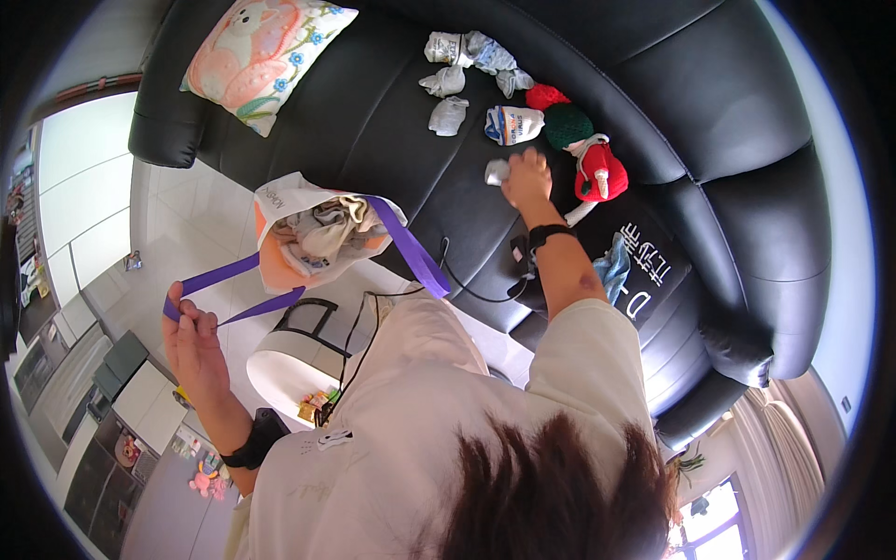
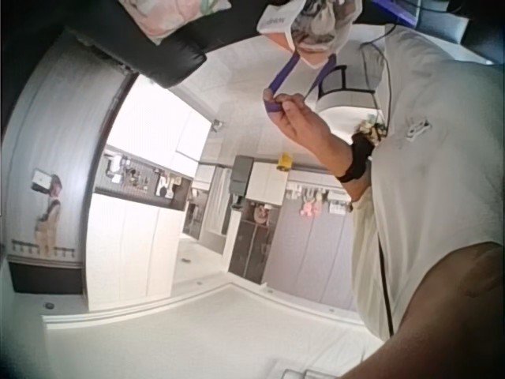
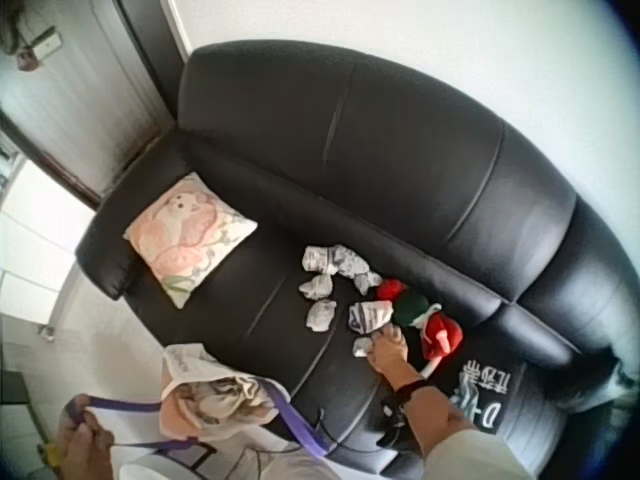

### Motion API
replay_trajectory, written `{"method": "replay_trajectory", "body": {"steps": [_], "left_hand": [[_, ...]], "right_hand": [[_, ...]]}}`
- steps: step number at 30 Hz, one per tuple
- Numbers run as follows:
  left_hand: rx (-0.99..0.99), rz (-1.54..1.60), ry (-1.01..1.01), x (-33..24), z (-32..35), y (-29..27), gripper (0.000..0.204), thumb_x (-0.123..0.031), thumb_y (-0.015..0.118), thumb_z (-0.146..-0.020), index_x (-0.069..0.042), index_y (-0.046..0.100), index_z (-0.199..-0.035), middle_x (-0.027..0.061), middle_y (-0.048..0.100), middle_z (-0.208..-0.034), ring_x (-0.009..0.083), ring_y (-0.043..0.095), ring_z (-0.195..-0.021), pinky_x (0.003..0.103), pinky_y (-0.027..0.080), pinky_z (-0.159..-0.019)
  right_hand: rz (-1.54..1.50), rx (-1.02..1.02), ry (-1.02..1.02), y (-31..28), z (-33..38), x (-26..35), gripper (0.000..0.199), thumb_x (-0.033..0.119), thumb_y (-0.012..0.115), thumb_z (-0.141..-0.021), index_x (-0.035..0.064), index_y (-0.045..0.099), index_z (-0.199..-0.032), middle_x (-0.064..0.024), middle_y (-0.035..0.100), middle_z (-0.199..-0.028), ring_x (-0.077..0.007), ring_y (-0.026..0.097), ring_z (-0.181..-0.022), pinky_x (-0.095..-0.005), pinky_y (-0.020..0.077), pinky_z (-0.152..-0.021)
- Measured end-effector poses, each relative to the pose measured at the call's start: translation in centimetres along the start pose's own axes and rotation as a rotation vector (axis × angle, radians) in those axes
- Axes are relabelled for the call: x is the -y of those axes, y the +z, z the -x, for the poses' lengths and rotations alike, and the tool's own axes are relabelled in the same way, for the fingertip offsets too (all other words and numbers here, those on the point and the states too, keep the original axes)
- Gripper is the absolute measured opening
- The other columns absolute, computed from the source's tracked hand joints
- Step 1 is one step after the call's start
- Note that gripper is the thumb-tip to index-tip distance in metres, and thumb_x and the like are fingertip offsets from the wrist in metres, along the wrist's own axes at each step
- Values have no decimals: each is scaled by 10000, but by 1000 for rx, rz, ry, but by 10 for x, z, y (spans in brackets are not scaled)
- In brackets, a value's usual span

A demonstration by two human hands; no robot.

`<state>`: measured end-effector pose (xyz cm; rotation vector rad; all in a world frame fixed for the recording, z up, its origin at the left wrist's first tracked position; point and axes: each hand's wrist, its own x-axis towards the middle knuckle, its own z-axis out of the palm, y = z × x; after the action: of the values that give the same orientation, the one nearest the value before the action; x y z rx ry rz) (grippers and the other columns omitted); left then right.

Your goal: The person wipes a leather sofa and throw pillows with a cloth, then picks up items from the sofa to place them in a bag before moving to a counter.

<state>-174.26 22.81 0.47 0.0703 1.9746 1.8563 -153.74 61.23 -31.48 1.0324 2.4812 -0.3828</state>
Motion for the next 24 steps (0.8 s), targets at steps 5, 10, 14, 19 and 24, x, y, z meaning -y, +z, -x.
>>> {"method": "replay_trajectory", "body": {"steps": [5, 10, 14, 19, 24], "left_hand": [[6, -20, 8, -2, -4, 11, 413, -108, 494, -900, 25, 421, -1284, 13, 494, -929, 65, 391, -717, 205, 350, -682], [69, -39, 2, -1, -3, 12, 428, -126, 496, -909, 24, 400, -1298, -6, 494, -948, 61, 398, -731, 207, 351, -698], [32, -82, -11, -3, 1, 12, 433, -127, 497, -906, 25, 399, -1300, -5, 491, -946, 62, 402, -736, 212, 356, -707], [30, -70, -4, -5, 3, 9, 467, -157, 522, -895, 35, 395, -1301, -2, 486, -945, 65, 405, -725, 225, 359, -715], [233, 36, -50, -14, 11, 34, 532, -214, 568, -874, 46, 388, -1302, 3, 489, -963, 70, 399, -713, 219, 352, -713]], "right_hand": [[71, -127, -188, -13, -48, 0, 423, 186, 706, -635, 198, 623, -1049, -71, 293, -1429, -313, 245, -1330, -408, 285, -1054], [-439, 103, 151, 0, -71, 41, 519, 242, 706, -602, 121, 596, -1095, -127, 526, -1205, -308, 524, -1103, -403, 435, -912], [-1633, -128, 80, -31, -21, 112, 426, 119, 637, -657, -3, 527, -1050, -115, 618, -895, -175, 611, -830, -323, 507, -709], [-1469, -389, -803, -60, 95, 194, 591, 240, 788, -478, 78, 473, -951, -123, 474, -976, -313, 475, -947, -427, 399, -836], [-784, 67, -794, 6, 105, 277, 447, 258, 711, -609, 78, 549, -985, -127, 515, -986, -319, 528, -942, -420, 441, -758]]}}
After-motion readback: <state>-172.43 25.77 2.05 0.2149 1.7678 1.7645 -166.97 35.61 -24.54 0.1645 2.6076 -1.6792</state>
